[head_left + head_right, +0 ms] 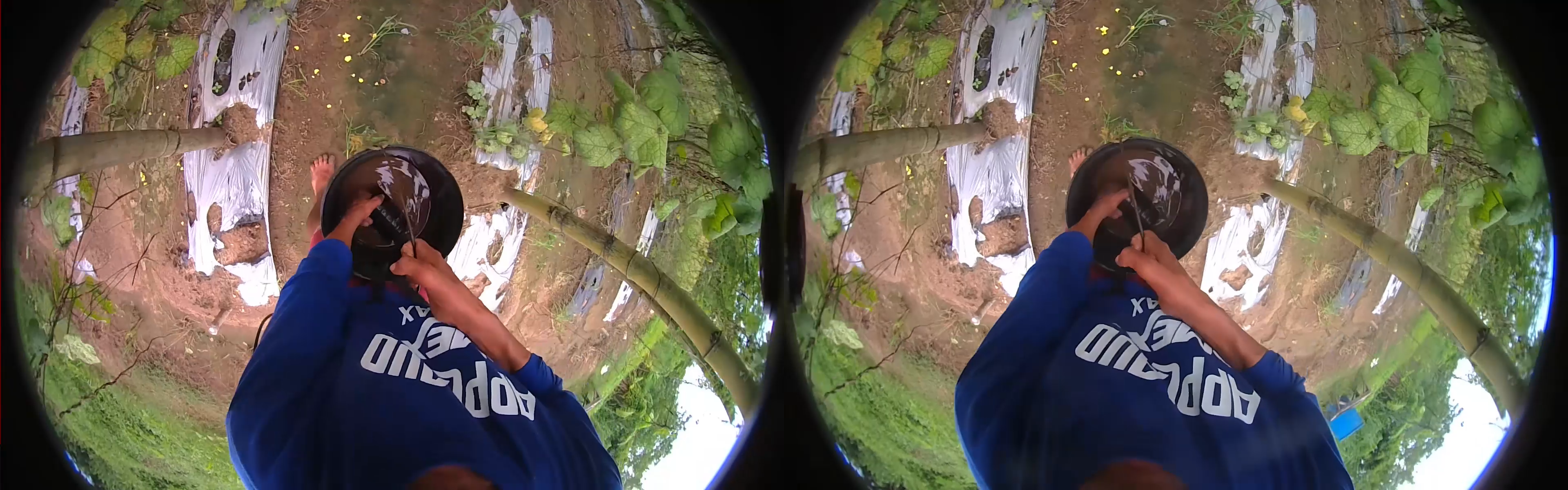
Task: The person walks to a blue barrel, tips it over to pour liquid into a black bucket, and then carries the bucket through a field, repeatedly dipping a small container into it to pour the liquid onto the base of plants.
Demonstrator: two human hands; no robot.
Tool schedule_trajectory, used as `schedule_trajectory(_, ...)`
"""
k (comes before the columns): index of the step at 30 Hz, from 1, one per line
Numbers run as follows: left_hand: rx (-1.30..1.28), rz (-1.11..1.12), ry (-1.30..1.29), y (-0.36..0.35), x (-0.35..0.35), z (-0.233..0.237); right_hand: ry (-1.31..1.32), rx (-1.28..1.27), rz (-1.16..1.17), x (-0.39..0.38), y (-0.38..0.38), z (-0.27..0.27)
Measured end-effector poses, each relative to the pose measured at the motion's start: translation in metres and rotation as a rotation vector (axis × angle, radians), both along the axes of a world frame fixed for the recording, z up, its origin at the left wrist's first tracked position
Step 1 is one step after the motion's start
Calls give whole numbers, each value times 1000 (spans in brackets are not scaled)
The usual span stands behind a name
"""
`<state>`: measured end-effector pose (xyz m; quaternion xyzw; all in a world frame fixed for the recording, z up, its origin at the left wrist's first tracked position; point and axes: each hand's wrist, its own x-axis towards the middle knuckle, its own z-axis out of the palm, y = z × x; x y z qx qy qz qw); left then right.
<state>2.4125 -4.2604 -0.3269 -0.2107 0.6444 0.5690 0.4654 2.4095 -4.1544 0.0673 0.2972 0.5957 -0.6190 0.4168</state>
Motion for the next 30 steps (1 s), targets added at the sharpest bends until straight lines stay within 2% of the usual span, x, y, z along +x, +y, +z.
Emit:
schedule_trajectory(2,-70,-155,-98,-3,-43,17,-29,10,-93,-22,-8,8)
schedule_trajectory(4,-136,-213,-78,-3,-73,18,-110,49,-179,-45,-16,8)
schedule_trajectory(6,-189,-381,309,-7,-91,-4,-127,49,-216,-58,-21,4)
schedule_trajectory(7,-181,-396,305,-8,-95,-11,-107,34,-256,-65,-24,4)
schedule_trajectory(9,-281,-129,696,-13,-106,-17,-82,19,-312,-75,-28,-1)
schedule_trajectory(10,-278,-139,699,-15,-115,-20,-67,12,-317,-80,-27,-9)
schedule_trajectory(12,-388,-393,649,-23,-135,-14,-51,-2,-328,-90,-28,-20)
schedule_trajectory(13,-398,-400,655,-30,-139,-8,-51,-12,-338,-97,-30,-25)
schedule_trajectory(15,-376,-386,781,-52,-160,55,-48,-46,-386,-112,-35,-45)
schedule_trajectory(18,-335,-475,934,-83,-180,102,-78,-148,-482,-132,-44,-75)
schedule_trajectory(19,-354,-479,940,-92,-187,119,-18,-193,-472,-131,-42,-104)
schedule_trajectory(24,-195,-382,1172,-138,-230,200,-96,-260,-542,-157,-57,-159)
schedule_trajectory(28,-237,-385,1193,-171,-274,247,-99,-247,-578,-165,-70,-183)
schedule_trajectory(30,-333,-374,1101,-185,-306,262,-131,-222,-610,-168,-70,-186)
